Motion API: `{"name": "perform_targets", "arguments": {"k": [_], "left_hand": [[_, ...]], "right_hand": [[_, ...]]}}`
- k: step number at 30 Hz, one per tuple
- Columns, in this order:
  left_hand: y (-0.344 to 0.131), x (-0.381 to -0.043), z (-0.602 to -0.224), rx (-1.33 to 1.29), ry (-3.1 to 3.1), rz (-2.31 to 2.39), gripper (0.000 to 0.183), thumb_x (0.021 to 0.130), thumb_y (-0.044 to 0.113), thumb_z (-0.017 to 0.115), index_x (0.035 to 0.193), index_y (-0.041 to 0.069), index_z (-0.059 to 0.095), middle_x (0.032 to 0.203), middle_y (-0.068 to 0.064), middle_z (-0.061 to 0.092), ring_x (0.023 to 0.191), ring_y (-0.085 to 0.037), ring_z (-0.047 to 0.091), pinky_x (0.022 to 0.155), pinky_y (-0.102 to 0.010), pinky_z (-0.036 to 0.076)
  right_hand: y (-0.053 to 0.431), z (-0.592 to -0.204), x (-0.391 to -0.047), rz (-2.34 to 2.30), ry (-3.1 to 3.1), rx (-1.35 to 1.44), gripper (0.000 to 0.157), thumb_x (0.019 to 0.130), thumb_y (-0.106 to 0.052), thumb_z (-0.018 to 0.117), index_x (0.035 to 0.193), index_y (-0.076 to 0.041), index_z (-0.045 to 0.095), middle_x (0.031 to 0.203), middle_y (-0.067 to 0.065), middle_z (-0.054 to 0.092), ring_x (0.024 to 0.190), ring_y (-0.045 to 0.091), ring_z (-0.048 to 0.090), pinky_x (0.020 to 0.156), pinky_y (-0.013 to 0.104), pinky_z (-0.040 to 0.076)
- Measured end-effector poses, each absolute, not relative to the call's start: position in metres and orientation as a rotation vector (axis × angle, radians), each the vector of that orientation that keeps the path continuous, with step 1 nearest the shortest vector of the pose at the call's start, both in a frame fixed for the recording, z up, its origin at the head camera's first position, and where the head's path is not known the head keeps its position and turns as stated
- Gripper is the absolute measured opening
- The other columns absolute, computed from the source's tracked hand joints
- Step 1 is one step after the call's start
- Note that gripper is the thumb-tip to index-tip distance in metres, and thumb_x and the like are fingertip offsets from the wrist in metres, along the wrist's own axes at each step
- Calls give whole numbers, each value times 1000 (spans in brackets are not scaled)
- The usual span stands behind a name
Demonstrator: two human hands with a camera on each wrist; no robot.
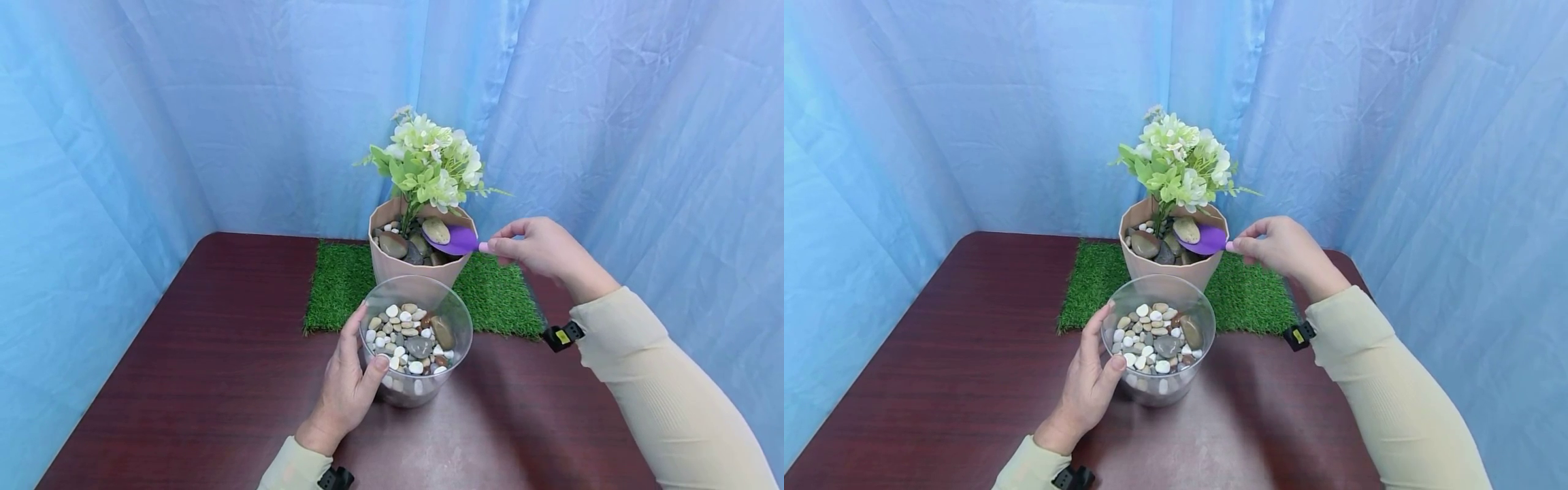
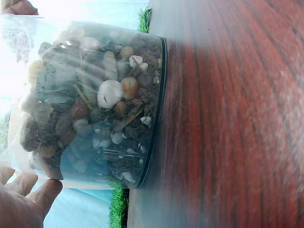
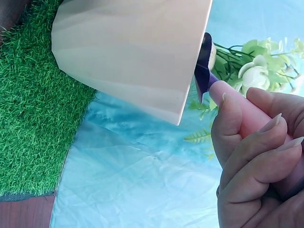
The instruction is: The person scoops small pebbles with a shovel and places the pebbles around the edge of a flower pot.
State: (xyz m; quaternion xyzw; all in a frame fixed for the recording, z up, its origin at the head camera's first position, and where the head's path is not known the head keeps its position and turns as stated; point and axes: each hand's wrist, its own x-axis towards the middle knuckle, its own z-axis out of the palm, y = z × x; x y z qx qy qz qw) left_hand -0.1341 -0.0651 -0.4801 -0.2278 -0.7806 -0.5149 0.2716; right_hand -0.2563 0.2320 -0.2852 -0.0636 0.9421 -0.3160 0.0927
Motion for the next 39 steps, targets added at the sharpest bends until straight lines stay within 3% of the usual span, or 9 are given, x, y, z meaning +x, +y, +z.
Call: {"name": "perform_targets", "arguments": {"k": [7, 14, 18, 24, 33, 39], "left_hand": [[-65, -135, -480, -625, -2094, -1391, 71, 98, 42, 49, 153, 6, 21, 153, -12, 33, 135, -32, 40, 112, -27, 28], [-65, -135, -481, -627, -2092, -1400, 71, 98, 42, 49, 153, 6, 20, 153, -13, 33, 135, -33, 40, 112, -26, 27], [-65, -135, -481, -625, -2093, -1395, 72, 98, 43, 49, 153, 6, 20, 153, -13, 33, 134, -33, 41, 112, -27, 28], [-65, -135, -481, -619, -2097, -1383, 72, 99, 44, 48, 152, 5, 21, 153, -13, 33, 134, -33, 40, 112, -27, 28], [-65, -134, -480, -601, -2108, -1384, 72, 98, 45, 48, 153, 6, 21, 153, -12, 33, 135, -31, 40, 112, -27, 28], [-65, -134, -481, -600, -2111, -1395, 73, 98, 46, 48, 153, 7, 20, 154, -10, 32, 136, -30, 39, 112, -28, 28]], "right_hand": [[231, -287, -265, -916, 2793, -173, 47, 85, -53, 67, 110, -13, 69, 90, 5, 71, 50, 12, 42, 48, 32, 39], [228, -288, -271, -900, 2795, -172, 49, 85, -53, 68, 111, -12, 70, 90, 5, 72, 63, 18, 54, 63, 36, 45], [224, -288, -276, -865, 2806, -197, 51, 84, -56, 68, 111, -13, 70, 91, 3, 73, 78, 19, 62, 77, 40, 48], [218, -288, -285, -866, 2786, -211, 46, 85, -51, 69, 109, -12, 71, 92, 3, 72, 88, 21, 65, 87, 44, 48], [207, -287, -297, -944, 2710, -188, 41, 86, -40, 72, 109, -6, 71, 97, 7, 71, 89, 20, 66, 90, 43, 49], [201, -284, -303, -826, 2760, -229, 39, 87, -43, 70, 101, -7, 74, 83, 5, 71, 77, 18, 62, 77, 36, 48]]}}
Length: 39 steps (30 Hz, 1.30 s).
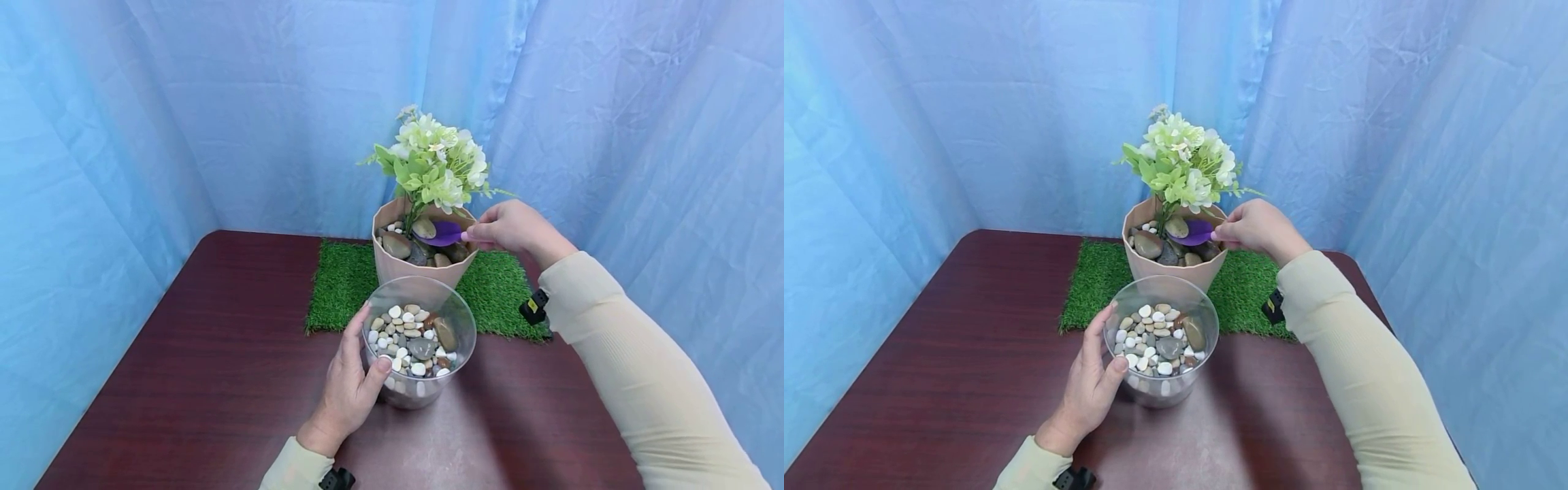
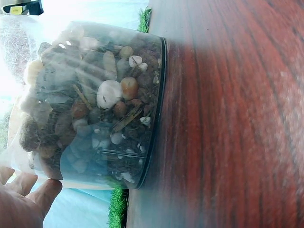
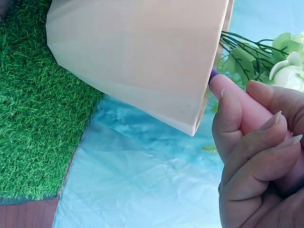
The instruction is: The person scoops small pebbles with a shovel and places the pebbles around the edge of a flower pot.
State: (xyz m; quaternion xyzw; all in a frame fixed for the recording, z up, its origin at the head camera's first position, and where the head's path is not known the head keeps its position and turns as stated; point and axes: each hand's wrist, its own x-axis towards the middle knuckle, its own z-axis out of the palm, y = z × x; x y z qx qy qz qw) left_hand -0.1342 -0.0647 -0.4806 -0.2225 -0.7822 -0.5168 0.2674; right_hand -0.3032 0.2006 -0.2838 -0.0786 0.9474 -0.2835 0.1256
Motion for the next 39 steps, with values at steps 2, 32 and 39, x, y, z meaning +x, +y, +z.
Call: {"name": "perform_targets", "arguments": {"k": [2, 32, 39], "left_hand": [[-65, -134, -481, -599, -2116, -1390, 73, 98, 46, 48, 153, 8, 20, 154, -10, 32, 136, -29, 39, 112, -28, 28], [-63, -135, -482, -613, -2102, -1376, 73, 98, 47, 47, 152, 5, 21, 154, -11, 33, 137, -27, 37, 113, -28, 27], [-64, -136, -482, -630, -2075, -1399, 73, 99, 45, 48, 152, 4, 20, 153, -13, 33, 135, -33, 40, 113, -28, 28]], "right_hand": [[199, -283, -305, -823, 2760, -230, 37, 87, -42, 71, 99, -7, 74, 81, 6, 71, 74, 17, 61, 74, 34, 48], [189, -275, -317, -604, 2840, -242, 27, 88, -38, 69, 88, -12, 77, 84, 5, 72, 92, 26, 58, 86, 44, 44], [191, -270, -316, -520, 2882, -221, 32, 89, -39, 66, 104, -13, 76, 89, 3, 74, 98, 27, 63, 90, 51, 45]]}}
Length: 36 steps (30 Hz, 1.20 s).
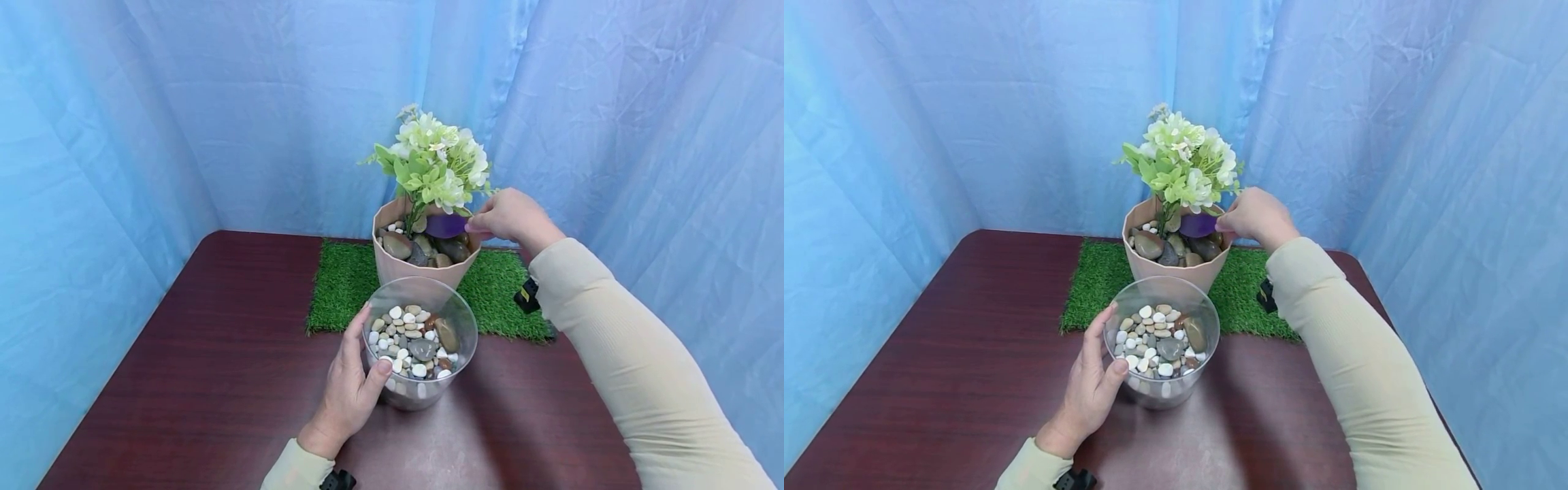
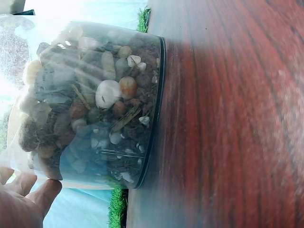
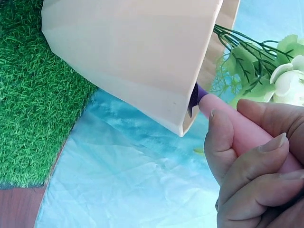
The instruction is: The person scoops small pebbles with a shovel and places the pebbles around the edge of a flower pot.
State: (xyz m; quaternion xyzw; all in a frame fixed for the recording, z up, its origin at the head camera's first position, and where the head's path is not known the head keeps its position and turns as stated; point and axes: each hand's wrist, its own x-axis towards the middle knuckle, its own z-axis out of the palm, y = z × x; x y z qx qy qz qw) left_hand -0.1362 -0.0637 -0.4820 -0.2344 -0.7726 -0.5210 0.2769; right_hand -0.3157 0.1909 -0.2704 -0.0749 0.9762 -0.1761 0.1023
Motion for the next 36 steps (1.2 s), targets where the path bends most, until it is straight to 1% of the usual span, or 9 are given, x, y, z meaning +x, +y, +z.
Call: {"name": "perform_targets", "arguments": {"k": [5, 10, 15, 18, 26, 30, 36], "left_hand": [[-64, -136, -482, -629, -2076, -1408, 72, 99, 44, 48, 152, 4, 20, 153, -13, 33, 134, -34, 40, 112, -27, 28], [-64, -135, -482, -613, -2085, -1405, 72, 98, 43, 49, 152, 5, 20, 153, -13, 33, 134, -34, 40, 112, -27, 28], [-65, -135, -482, -608, -2085, -1399, 72, 98, 43, 49, 153, 5, 20, 153, -12, 33, 134, -34, 41, 112, -27, 28], [-65, -135, -482, -605, -2088, -1394, 72, 99, 43, 48, 153, 6, 21, 153, -12, 34, 134, -34, 41, 112, -26, 28], [-64, -134, -482, -585, -2111, -1370, 71, 99, 46, 46, 152, 6, 21, 152, -11, 35, 136, -31, 39, 112, -27, 28], [-64, -134, -482, -581, -2114, -1367, 71, 99, 46, 47, 153, 7, 21, 152, -11, 35, 136, -30, 39, 112, -27, 28], [-64, -134, -481, -593, -2102, -1369, 71, 99, 44, 48, 153, 6, 21, 152, -11, 35, 135, -32, 40, 112, -27, 28]], "right_hand": [[194, -267, -314, -465, 2907, -201, 34, 91, -40, 63, 107, -13, 75, 94, 6, 73, 94, 27, 63, 83, 49, 47], [197, -267, -313, -467, 2910, -201, 34, 93, -41, 60, 112, -16, 73, 95, 5, 73, 94, 26, 63, 82, 48, 48], [198, -267, -310, -494, 2913, -207, 34, 93, -41, 59, 112, -17, 73, 96, 5, 73, 94, 26, 63, 80, 46, 48], [198, -267, -308, -494, 2919, -222, 34, 92, -41, 60, 110, -16, 74, 93, 4, 73, 92, 25, 63, 79, 46, 47], [198, -271, -303, -478, 2889, -239, 31, 91, -39, 64, 101, -13, 75, 79, -3, 72, 78, 22, 63, 78, 45, 46], [199, -271, -302, -501, 2889, -246, 30, 91, -38, 63, 101, -12, 75, 79, -2, 72, 75, 20, 63, 77, 43, 46], [205, -268, -297, -515, 2899, -253, 30, 91, -37, 62, 105, -13, 74, 80, -3, 72, 77, 19, 65, 77, 43, 47]]}}
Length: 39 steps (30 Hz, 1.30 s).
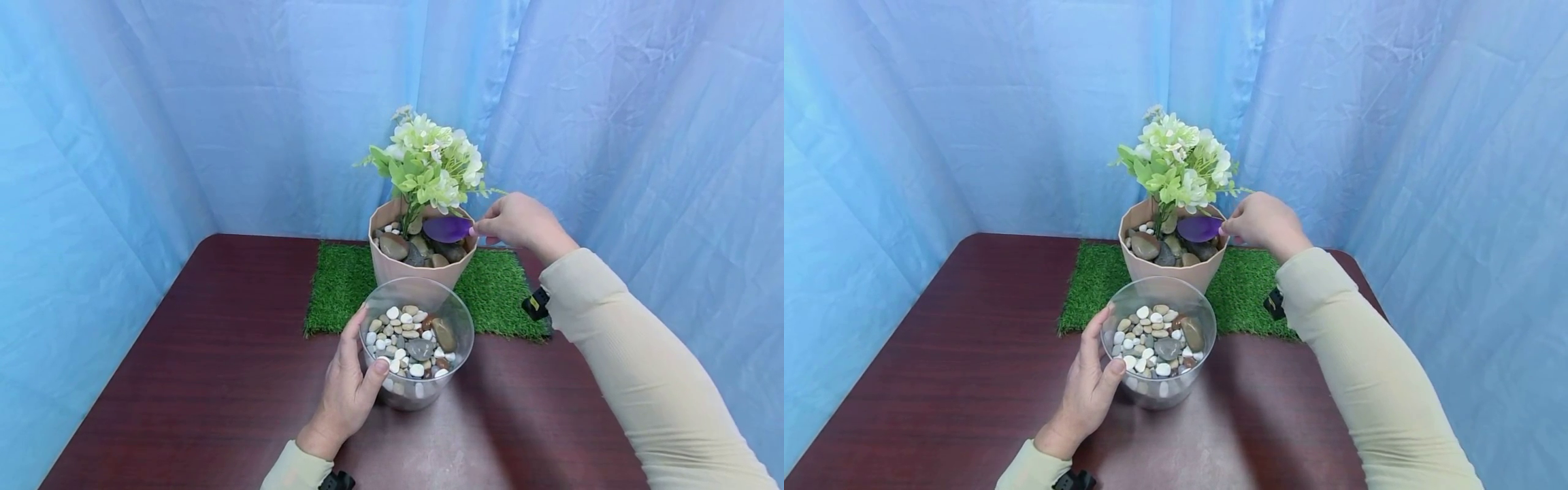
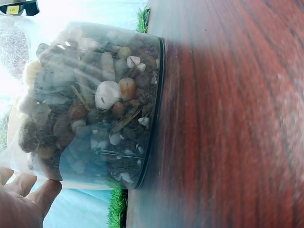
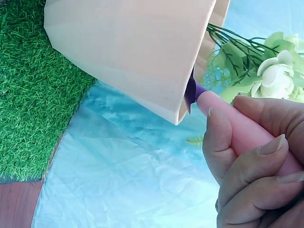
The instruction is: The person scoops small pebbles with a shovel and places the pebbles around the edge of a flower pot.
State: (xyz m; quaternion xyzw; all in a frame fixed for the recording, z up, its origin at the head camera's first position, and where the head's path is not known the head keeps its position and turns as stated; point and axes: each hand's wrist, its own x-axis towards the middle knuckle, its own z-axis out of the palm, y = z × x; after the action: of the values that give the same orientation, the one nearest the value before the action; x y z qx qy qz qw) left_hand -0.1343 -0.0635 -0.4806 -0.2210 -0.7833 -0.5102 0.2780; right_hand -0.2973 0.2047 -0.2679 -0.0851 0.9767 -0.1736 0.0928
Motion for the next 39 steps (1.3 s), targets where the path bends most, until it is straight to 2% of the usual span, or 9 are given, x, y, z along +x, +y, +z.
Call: {"name": "perform_targets", "arguments": {"k": [15, 24, 31, 39], "left_hand": [[-65, -135, -480, -599, -2109, -1369, 71, 99, 44, 47, 153, 7, 20, 153, -12, 34, 137, -30, 38, 112, -27, 27], [-65, -135, -480, -600, -2117, -1382, 71, 99, 43, 48, 153, 7, 20, 153, -12, 33, 137, -30, 37, 112, -28, 27], [-65, -135, -481, -615, -2107, -1387, 71, 99, 43, 48, 153, 6, 20, 154, -12, 32, 137, -32, 37, 113, -28, 27], [-65, -134, -480, -599, -2123, -1362, 71, 99, 44, 47, 153, 7, 20, 153, -12, 33, 138, -27, 36, 112, -28, 27]], "right_hand": [[207, -268, -288, -526, 2912, -273, 31, 89, -40, 64, 104, -15, 74, 82, -1, 72, 83, 20, 64, 80, 46, 47], [196, -268, -287, -522, 2926, -302, 29, 89, -42, 65, 96, -16, 76, 79, -2, 71, 78, 19, 62, 75, 42, 46], [195, -274, -287, -550, 2937, -307, 29, 89, -43, 66, 98, -17, 76, 80, -2, 71, 81, 21, 61, 74, 42, 46], [201, -276, -284, -548, 2959, -292, 30, 90, -43, 63, 102, -17, 75, 84, -2, 73, 84, 21, 64, 76, 43, 48]]}}
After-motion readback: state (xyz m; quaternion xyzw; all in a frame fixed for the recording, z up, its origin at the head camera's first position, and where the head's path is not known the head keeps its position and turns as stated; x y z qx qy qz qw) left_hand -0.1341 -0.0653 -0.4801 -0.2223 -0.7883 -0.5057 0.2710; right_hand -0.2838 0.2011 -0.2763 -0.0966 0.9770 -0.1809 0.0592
